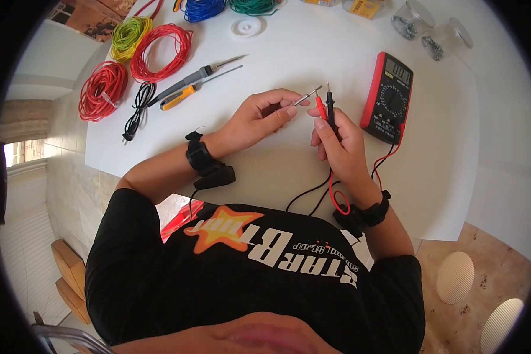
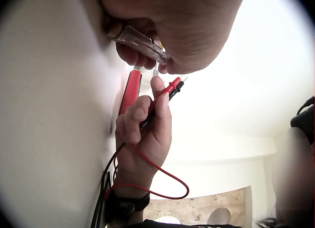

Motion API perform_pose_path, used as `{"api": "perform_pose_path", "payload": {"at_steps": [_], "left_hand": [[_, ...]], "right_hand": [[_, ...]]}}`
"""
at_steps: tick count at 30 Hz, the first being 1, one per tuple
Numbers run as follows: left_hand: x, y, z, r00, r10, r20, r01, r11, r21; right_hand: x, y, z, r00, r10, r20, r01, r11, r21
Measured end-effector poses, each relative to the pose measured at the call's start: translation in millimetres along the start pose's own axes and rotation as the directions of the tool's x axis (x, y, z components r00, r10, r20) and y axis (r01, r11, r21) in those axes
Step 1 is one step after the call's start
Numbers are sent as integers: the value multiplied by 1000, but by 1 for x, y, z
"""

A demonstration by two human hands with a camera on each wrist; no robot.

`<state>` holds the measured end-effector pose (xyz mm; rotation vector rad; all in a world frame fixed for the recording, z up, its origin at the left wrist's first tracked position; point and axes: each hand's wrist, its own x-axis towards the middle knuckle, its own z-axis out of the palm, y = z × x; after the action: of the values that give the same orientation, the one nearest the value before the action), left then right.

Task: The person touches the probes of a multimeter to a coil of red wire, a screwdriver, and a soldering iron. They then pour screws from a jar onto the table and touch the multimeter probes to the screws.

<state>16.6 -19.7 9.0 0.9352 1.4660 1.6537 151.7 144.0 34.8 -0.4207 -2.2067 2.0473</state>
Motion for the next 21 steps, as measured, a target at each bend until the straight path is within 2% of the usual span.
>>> {"api": "perform_pose_path", "payload": {"at_steps": [9, 21], "left_hand": [[0, 1, 0, 1000, -1, -11, 1, 1000, 15], [0, 1, 0, 1000, -12, 2, 12, 1000, 14]], "right_hand": [[0, 0, 0, 1000, 15, 26, -15, 1000, -21], [0, 0, 0, 1000, -7, -26, 6, 1000, -16]]}}
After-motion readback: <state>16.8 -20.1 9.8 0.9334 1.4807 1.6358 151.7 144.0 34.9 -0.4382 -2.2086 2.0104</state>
